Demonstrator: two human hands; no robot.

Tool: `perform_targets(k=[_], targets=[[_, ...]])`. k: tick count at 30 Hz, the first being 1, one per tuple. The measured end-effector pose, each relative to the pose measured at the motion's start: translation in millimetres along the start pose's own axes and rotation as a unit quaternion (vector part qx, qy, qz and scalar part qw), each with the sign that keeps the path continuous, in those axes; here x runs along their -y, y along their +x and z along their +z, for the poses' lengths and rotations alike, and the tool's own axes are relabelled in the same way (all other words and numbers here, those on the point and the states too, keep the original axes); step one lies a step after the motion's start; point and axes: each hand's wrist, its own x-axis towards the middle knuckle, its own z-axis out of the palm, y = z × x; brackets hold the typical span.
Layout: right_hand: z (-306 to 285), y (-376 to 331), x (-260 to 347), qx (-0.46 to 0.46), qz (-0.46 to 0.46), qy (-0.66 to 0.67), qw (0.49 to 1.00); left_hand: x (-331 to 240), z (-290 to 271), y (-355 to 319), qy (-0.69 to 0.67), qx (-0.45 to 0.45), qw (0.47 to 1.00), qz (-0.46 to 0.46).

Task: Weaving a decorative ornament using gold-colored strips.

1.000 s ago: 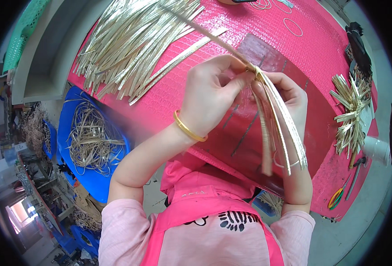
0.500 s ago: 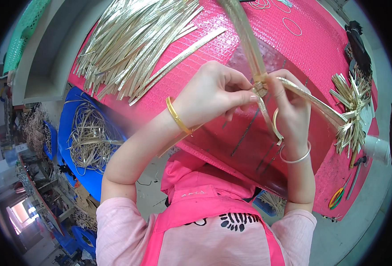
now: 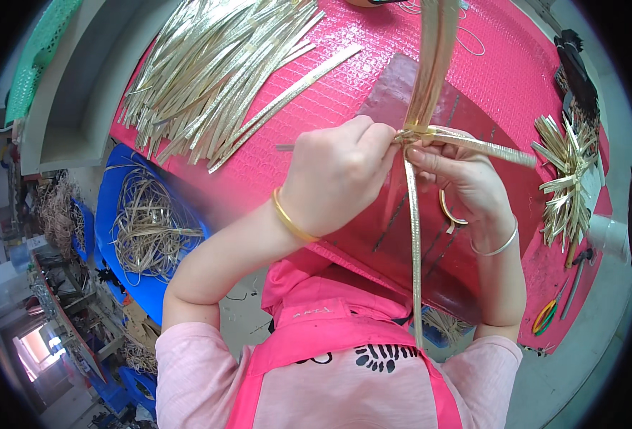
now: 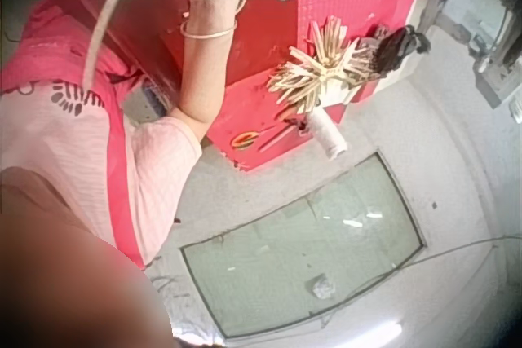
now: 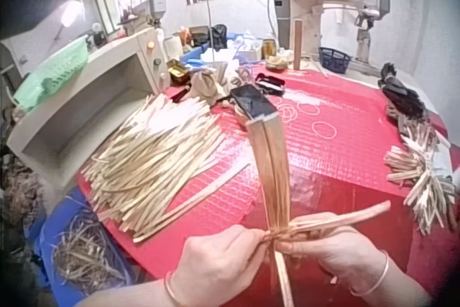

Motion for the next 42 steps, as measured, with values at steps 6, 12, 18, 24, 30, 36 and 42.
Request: perform_targets(k=[6,12,18,24,30,36,42], targets=[[11.0,3.3,-15.4,-0.033,-0.03,0.092,0.995,-1.9,4.5,0.9,0.051,-0.063,0.996,-0.027],[21.6,9.7,-24.3,-0.18,-0.359,-0.297,0.866,-1.8,-18.2,5.3,-0.319,0.107,0.875,-0.348],[24.8,1.8,-29.2,-0.165,-0.306,-0.271,0.898,2.9,-25.3,3.3,-0.277,0.152,0.889,-0.333],[15.2,-2.6,-30.0,0.033,-0.062,0.206,0.976,14.8,-16.9,0.7,-0.146,0.054,0.987,-0.046],[28.6,-5.2,-34.7,-0.037,-0.171,0.139,0.975,-2.5,-18.1,-7.9,-0.35,0.071,0.869,-0.343],[25.8,-8.6,-27.7,-0.072,-0.187,0.021,0.98,-6.3,-16.2,-6.0,-0.417,0.053,0.855,-0.304],[32.2,-8.7,-4.3,-0.155,-0.312,-0.453,0.82,4.6,-27.7,10.0,-0.159,0.149,0.958,-0.187]])
